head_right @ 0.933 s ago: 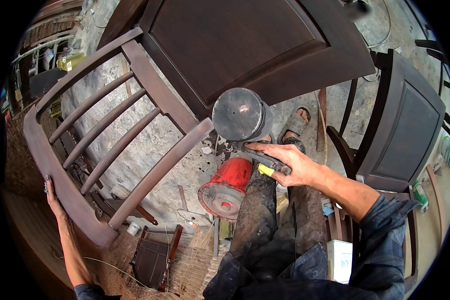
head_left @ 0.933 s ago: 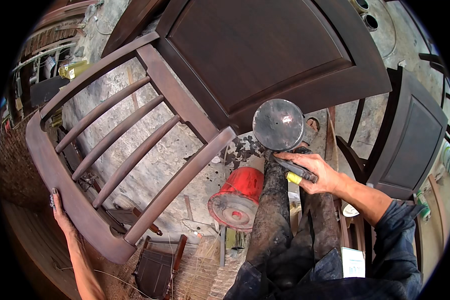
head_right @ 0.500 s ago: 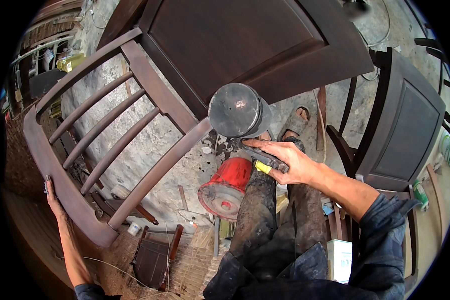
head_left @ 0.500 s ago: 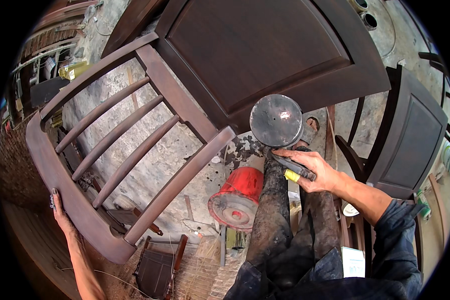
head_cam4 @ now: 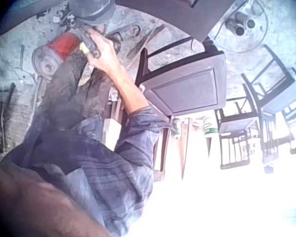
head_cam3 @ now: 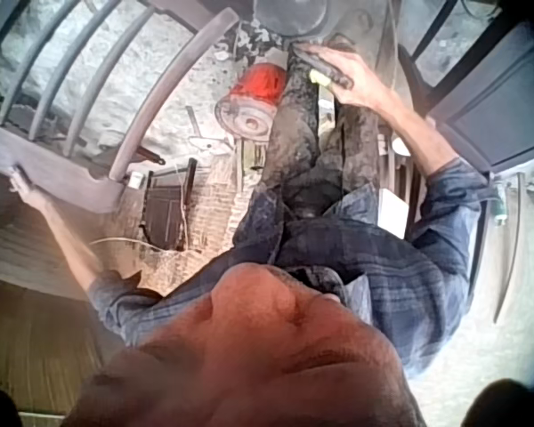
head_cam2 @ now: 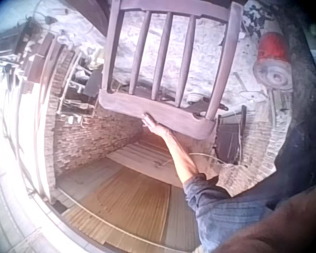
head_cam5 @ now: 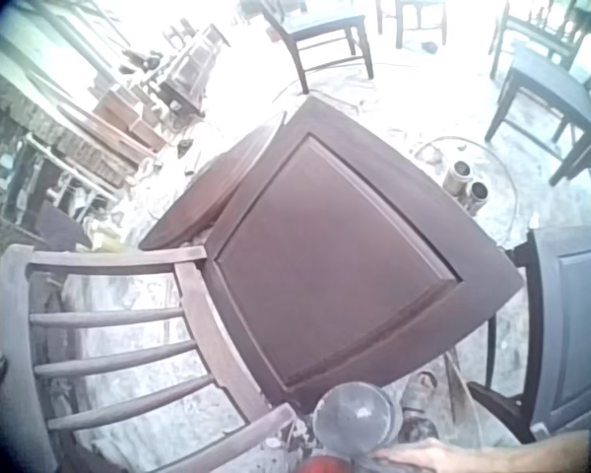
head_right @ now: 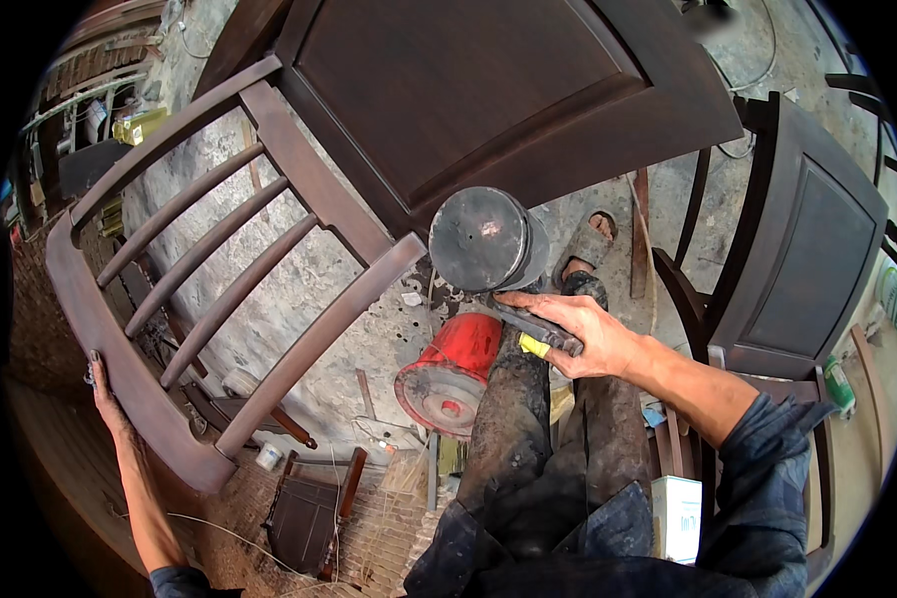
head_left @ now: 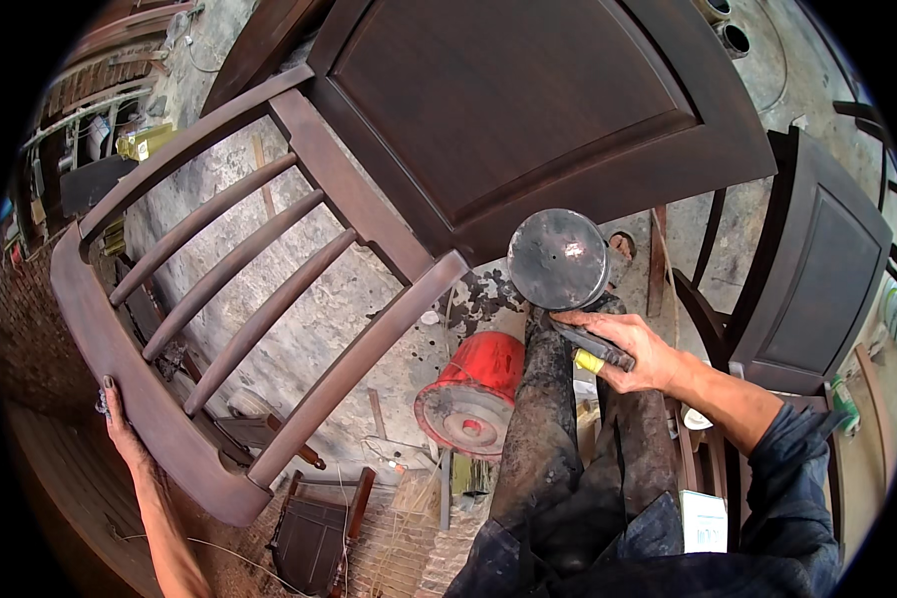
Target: The person uses a spray gun to apply dark paint to wooden chairs in a workshop. They move between chairs, repositioning them to cover different surfaces, and continue spraying until the clip ends.
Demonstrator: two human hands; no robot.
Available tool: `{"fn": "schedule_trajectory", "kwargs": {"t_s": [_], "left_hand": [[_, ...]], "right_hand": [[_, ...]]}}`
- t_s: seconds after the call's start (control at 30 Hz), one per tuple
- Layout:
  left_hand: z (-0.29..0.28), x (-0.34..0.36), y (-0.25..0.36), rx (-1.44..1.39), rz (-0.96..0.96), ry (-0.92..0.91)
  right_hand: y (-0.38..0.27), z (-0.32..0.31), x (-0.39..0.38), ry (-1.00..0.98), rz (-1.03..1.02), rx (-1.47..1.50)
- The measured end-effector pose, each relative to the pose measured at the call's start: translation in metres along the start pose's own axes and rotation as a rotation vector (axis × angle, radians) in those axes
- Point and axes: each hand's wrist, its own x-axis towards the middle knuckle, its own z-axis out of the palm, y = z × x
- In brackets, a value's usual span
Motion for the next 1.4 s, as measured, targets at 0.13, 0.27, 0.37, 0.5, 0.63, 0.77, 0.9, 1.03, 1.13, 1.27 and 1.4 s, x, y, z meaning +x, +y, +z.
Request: {"fn": "schedule_trajectory", "kwargs": {"t_s": [0.13,0.27,0.37,0.5,0.63,0.77,0.9,1.03,1.13,1.27,1.4], "left_hand": [[0.002,-0.002,0.002,-0.002,0.002,-0.007],[0.000,0.000,0.000,0.014,0.024,0.009],[-0.003,0.002,-0.002,0.026,0.021,0.009],[-0.004,0.005,-0.004,0.004,0.011,-0.008],[-0.004,0.002,-0.003,-0.016,0.003,-0.022],[-0.006,0.005,-0.004,-0.010,-0.008,-0.027],[-0.006,0.003,-0.003,-0.011,-0.024,-0.030],[-0.010,0.008,-0.007,-0.023,-0.008,-0.037],[-0.007,0.006,-0.006,0.007,0.020,-0.017],[-0.005,0.005,-0.003,0.037,0.013,-0.007],[-0.007,0.004,-0.003,0.046,0.021,0.005]], "right_hand": [[-0.004,-0.001,0.004,0.004,0.064,-0.041],[-0.006,0.001,0.007,-0.012,0.087,-0.018],[-0.008,0.005,0.007,-0.029,0.093,0.010],[-0.012,0.006,0.004,-0.049,0.079,0.034],[-0.009,0.007,0.005,-0.035,0.112,0.014],[-0.003,0.005,0.004,0.008,0.078,-0.010],[-0.009,0.001,0.007,-0.019,0.112,-0.010],[-0.011,0.000,0.009,-0.039,0.053,0.006],[-0.012,0.000,0.013,-0.020,0.063,-0.013],[-0.007,-0.001,0.019,0.021,0.049,-0.064],[-0.007,-0.003,0.024,-0.014,0.062,-0.048]]}}
